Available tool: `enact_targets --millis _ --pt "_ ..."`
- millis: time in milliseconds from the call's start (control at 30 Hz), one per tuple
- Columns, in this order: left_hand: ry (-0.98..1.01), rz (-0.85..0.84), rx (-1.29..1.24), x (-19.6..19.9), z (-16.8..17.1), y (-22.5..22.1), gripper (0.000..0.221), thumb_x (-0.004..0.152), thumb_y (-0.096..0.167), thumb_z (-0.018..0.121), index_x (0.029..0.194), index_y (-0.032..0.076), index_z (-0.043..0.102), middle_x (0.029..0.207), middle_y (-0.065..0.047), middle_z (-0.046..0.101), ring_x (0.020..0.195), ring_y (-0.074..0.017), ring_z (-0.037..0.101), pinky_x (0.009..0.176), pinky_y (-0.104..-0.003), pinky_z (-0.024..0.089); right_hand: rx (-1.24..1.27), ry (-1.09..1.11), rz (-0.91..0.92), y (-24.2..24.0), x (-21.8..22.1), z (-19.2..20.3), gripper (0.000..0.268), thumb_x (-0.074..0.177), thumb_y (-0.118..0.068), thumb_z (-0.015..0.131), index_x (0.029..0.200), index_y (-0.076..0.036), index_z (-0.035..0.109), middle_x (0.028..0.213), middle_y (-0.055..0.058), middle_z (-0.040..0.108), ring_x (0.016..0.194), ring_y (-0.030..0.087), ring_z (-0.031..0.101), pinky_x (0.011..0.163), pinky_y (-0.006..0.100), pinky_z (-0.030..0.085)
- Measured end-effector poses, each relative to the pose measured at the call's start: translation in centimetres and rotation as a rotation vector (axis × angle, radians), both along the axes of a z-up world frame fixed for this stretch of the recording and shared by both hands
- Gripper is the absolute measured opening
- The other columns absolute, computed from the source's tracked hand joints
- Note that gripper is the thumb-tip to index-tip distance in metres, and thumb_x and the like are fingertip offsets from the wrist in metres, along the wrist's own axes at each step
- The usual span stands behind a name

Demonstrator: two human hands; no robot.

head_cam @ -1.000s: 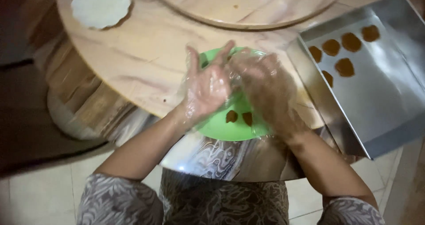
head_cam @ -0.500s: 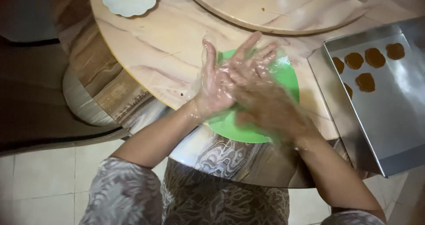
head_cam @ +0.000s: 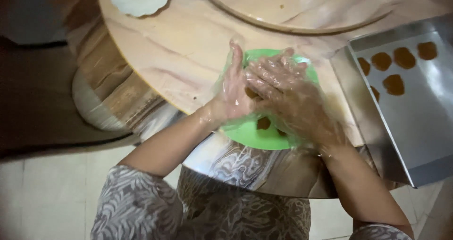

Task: Shaping small portions of dough into balls and placing them in a baking tray

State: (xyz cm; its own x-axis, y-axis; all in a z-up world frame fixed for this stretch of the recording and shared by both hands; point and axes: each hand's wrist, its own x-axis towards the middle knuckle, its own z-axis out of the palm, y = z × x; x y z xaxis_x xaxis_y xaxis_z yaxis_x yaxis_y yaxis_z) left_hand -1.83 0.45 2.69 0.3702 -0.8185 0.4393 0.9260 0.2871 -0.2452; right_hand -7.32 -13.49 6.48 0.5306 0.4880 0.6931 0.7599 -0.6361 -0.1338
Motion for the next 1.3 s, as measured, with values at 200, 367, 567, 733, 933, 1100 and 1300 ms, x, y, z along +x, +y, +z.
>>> enact_targets --millis 200,367,567,733,933,1100,1300 --pt "0.070 -0.143 -0.178 1.5 -2.8 0.4 0.106 0.102 0.098 0.043 0.172 0.027 0.006 0.172 -0.011 0.000 0.153 -0.0431 0.005 0.119 -0.068 0.023 -0.541 0.200 -0.289 -0.2 -0.8 1.4 0.009 0.102 -0.007 0.071 0.097 -0.013 0.075 0.084 0.003 0.071 0.062 0.011 0.070 0.032 0.022 0.063" --pt "-0.086 0.314 0.720 0.2 2.1 -0.2 0.109 0.075 0.092 0.022 0.163 0.029 0.021 0.164 -0.015 0.026 0.146 -0.0327 0.029 0.123 -0.060 0.016 0.133 0.407 -0.406 -0.3 0.1 -4.1 0.063 0.087 -0.030 0.080 0.145 -0.013 0.063 0.118 0.028 0.060 0.112 0.045 0.061 0.102 0.053 0.047" --pt "0.020 0.235 0.447 0.9 -2.3 -1.8 0.093 0.085 0.091 0.021 0.160 0.038 0.028 0.169 0.001 0.021 0.149 -0.0159 0.029 0.120 -0.067 0.009 0.593 0.613 -0.229 -1.8 -0.7 -2.9 0.037 0.078 -0.018 0.094 0.107 -0.005 0.075 0.097 0.008 0.066 0.097 0.019 0.069 0.097 0.031 0.053" --pt "-0.060 0.098 -0.040 2.4 -7.0 -1.5 0.098 0.099 0.100 0.030 0.161 0.024 0.034 0.163 -0.006 0.027 0.136 -0.0382 0.038 0.090 -0.038 0.048 -0.341 -0.485 -0.812 -4.5 -0.3 -8.4 0.022 0.106 -0.024 0.064 0.124 -0.012 0.057 0.102 0.005 0.066 0.084 0.012 0.063 0.069 0.023 0.054" --pt "-0.122 0.342 0.621 0.9 2.1 0.2 0.106 0.078 0.088 0.020 0.160 0.021 0.018 0.166 -0.018 0.017 0.150 -0.0379 0.020 0.120 -0.061 0.016 -0.219 -0.116 -0.101 -1.1 -1.6 -2.8 0.033 0.100 -0.014 0.064 0.132 -0.004 0.063 0.127 0.017 0.062 0.110 0.032 0.064 0.084 0.038 0.061" --pt "-0.104 0.322 0.646 1.1 3.1 1.0 0.109 0.071 0.083 0.031 0.161 0.023 0.019 0.167 -0.017 0.018 0.153 -0.0340 0.019 0.125 -0.050 0.015 -0.225 0.046 -0.020 1.1 -0.3 -1.1 0.059 0.100 -0.063 0.014 0.081 -0.013 0.039 0.075 0.003 0.036 0.070 0.020 0.034 0.060 0.034 0.032" --pt "-0.074 0.330 0.566 0.4 4.2 0.7 0.108 0.075 0.082 0.023 0.162 0.019 0.012 0.164 -0.020 0.013 0.152 -0.0374 0.012 0.125 -0.060 0.004 -0.547 0.268 -0.004 2.0 -0.8 0.5 0.089 0.096 -0.065 -0.003 0.157 -0.007 0.027 0.164 0.019 0.032 0.158 0.037 0.016 0.130 0.049 0.002"
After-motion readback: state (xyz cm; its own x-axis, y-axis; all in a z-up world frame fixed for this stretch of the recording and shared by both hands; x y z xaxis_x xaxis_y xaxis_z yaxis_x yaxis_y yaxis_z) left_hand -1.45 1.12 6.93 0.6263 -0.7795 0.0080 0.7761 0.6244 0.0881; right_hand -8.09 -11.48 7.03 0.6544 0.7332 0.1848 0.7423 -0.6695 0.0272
